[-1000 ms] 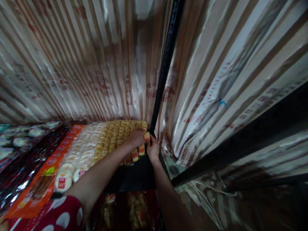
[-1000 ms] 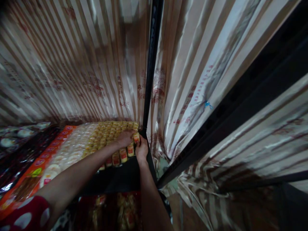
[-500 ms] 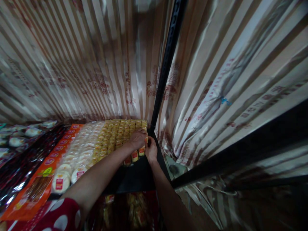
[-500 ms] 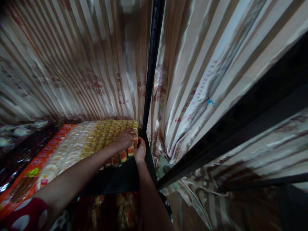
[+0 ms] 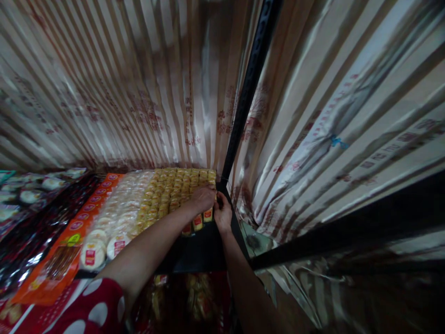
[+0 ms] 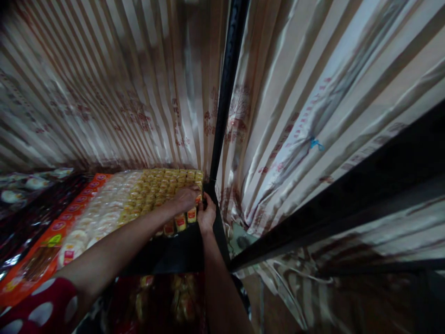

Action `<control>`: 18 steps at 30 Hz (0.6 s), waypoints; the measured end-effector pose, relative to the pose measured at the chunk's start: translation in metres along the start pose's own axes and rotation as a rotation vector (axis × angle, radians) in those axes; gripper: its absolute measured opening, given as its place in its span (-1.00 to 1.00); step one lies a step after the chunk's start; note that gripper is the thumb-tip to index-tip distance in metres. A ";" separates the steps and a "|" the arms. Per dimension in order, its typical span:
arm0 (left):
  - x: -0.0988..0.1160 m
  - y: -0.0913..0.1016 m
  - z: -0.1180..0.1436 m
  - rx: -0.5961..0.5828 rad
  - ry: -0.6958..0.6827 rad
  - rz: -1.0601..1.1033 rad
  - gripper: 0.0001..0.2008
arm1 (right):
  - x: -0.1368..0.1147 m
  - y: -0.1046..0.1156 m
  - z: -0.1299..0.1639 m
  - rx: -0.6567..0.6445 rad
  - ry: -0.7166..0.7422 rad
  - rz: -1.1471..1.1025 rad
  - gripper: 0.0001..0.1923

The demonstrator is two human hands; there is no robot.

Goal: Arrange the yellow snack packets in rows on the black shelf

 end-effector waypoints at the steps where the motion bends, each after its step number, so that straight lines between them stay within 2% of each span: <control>1: 0.000 0.001 0.000 -0.001 0.002 -0.002 -0.78 | 0.000 0.000 0.000 -0.011 0.005 0.014 -0.59; 6: 0.002 0.010 0.004 0.008 0.003 0.000 -0.76 | -0.001 -0.001 0.000 -0.056 -0.006 0.014 -0.61; 9: 0.005 0.018 0.019 0.107 0.015 0.047 -0.74 | -0.003 0.004 0.001 -0.015 0.034 0.010 -0.58; 11: 0.010 0.019 0.038 0.185 0.013 0.117 -0.73 | -0.005 0.009 0.003 0.015 0.054 0.016 -0.57; 15: 0.027 0.003 0.089 0.240 -0.054 0.300 -0.68 | -0.011 0.022 0.012 0.046 0.054 0.025 -0.57; 18: 0.038 -0.025 0.127 0.180 -0.080 0.409 -0.65 | -0.020 0.034 0.029 0.078 0.016 -0.012 -0.58</control>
Point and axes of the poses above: each hand's wrist, its own z-axis away from the middle knuckle, its own y-axis out of the back of the hand, x = y × z, the point moved 7 cm from there along -z, towards the middle knuckle, and after that the axes turned 8 degrees about y, right-handed, at the moved point
